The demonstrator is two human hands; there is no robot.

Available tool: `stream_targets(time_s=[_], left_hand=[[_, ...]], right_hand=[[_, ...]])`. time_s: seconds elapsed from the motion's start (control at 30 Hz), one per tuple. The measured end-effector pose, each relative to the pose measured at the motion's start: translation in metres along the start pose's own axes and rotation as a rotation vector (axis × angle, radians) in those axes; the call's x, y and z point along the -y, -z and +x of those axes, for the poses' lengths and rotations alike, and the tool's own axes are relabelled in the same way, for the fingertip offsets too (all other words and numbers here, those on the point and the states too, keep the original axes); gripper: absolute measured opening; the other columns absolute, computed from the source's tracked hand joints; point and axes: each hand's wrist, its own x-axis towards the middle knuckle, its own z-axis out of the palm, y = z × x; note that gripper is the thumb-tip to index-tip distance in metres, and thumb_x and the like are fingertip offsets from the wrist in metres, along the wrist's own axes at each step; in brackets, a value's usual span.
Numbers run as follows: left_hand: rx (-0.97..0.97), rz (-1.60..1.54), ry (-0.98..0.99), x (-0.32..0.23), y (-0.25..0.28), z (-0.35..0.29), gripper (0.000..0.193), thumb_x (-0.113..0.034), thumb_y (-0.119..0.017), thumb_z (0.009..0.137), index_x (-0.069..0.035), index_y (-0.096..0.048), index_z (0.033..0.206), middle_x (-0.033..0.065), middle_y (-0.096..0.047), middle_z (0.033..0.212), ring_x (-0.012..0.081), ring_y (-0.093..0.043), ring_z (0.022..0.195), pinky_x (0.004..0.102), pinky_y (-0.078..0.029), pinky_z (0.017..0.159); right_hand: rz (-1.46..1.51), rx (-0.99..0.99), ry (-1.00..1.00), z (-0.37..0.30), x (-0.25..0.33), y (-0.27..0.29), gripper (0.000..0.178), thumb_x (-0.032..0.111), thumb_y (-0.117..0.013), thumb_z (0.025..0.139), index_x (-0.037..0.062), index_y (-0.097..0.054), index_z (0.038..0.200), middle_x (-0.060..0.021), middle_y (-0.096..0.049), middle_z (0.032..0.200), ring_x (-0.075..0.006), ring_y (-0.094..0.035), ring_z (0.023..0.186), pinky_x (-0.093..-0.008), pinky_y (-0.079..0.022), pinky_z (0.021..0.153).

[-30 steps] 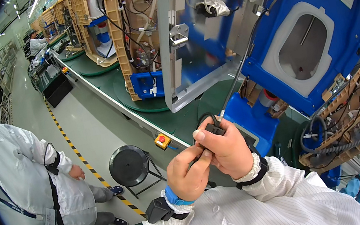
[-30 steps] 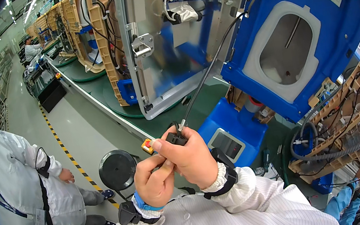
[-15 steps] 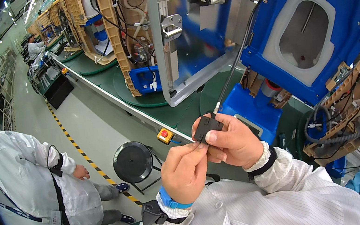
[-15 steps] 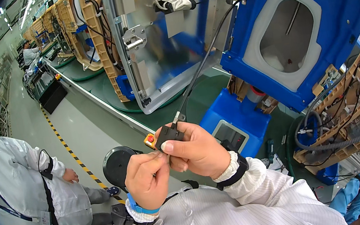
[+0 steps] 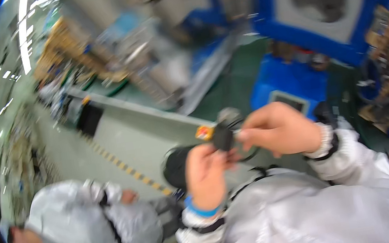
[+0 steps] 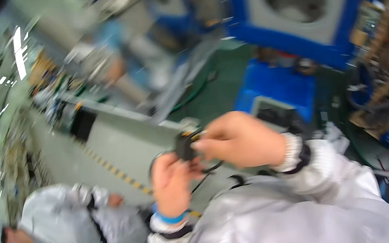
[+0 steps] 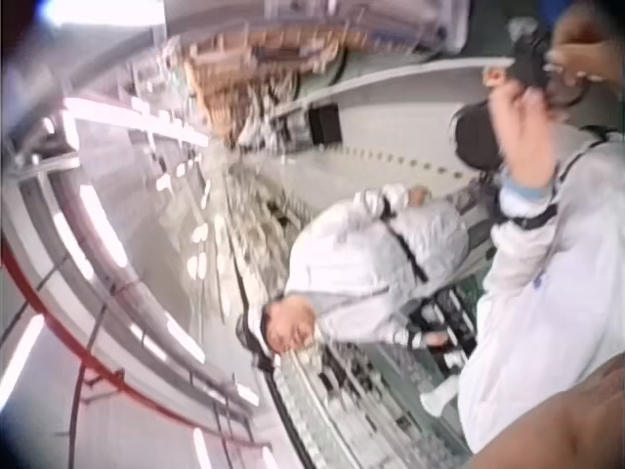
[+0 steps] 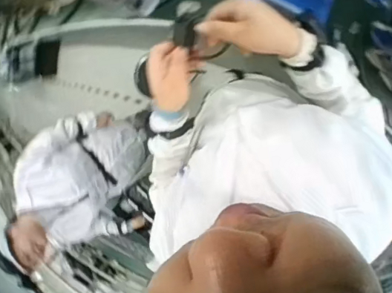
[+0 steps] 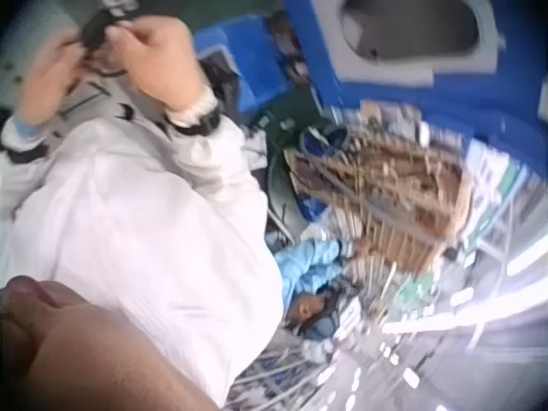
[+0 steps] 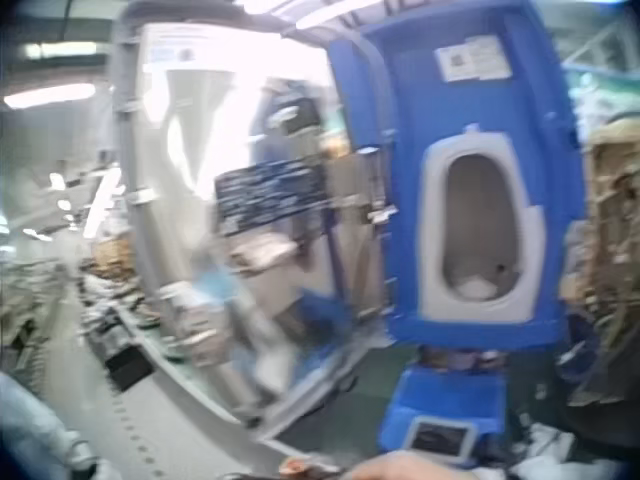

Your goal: Connecting cables and using a power screwdriver to assemble electronic components at a workstation.

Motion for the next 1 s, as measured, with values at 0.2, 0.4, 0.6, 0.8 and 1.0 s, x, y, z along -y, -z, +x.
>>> stream_targets(time_s=[0.2,0.4,0.6,0.8,1.0], left_hand=[[0.074,-0.132,0.020,0.005,-0.016,0.028,0.013,-0.010,-0.051,0.102,-0.002,-0.044,0.109,0.0182,-0.064,0.106,0.0257,-0.067,0.091,0.0358,-0.056,0.078],[0.059,0.089,-0.196,0.003,-0.012,0.024,0.016,-0.015,-0.055,0.102,-0.001,-0.052,0.109,0.0135,-0.062,0.112,0.0230,-0.063,0.098,0.0374,-0.053,0.085],[-0.126,0.913,-0.475,-0.071,-0.038,0.043,0.020,-0.002,-0.044,0.099,0.005,-0.062,0.094,0.0059,-0.066,0.084,0.0135,-0.058,0.068,0.0265,-0.046,0.064],[-0.170,0.660,-0.589,-0.181,-0.071,0.080,0.025,-0.010,-0.042,0.101,0.003,-0.062,0.109,0.0064,-0.067,0.084,0.0112,-0.062,0.063,0.0235,-0.046,0.056],[0.012,0.610,-0.751,-0.280,-0.100,0.138,0.032,-0.022,-0.050,0.104,0.003,-0.059,0.122,0.0087,-0.068,0.107,0.0135,-0.067,0.079,0.0230,-0.050,0.064]], right_hand=[[-0.042,-0.378,0.386,0.023,-0.028,0.029,0.029,0.020,-0.069,0.092,-0.0026,-0.062,0.109,-0.0028,-0.064,0.085,-0.0092,-0.059,0.077,-0.0244,-0.050,0.069],[-0.096,0.066,0.513,0.039,-0.002,0.028,0.023,0.020,-0.059,0.094,-0.0013,-0.067,0.098,-0.0152,-0.066,0.082,-0.0293,-0.067,0.076,-0.0360,-0.052,0.069],[-0.488,0.019,0.777,0.025,0.082,0.072,0.029,0.025,-0.065,0.092,-0.0023,-0.061,0.082,-0.0193,-0.061,0.075,-0.0382,-0.062,0.074,-0.0450,-0.050,0.067],[-0.561,-0.144,0.974,0.028,0.183,0.113,0.038,0.028,-0.064,0.092,-0.0026,-0.060,0.071,-0.0221,-0.062,0.066,-0.0410,-0.064,0.064,-0.0439,-0.051,0.058],[-0.820,-0.418,1.435,0.030,0.255,0.176,0.047,0.036,-0.052,0.096,-0.0028,-0.068,0.075,-0.0199,-0.068,0.072,-0.0347,-0.066,0.060,-0.0398,-0.054,0.059]])
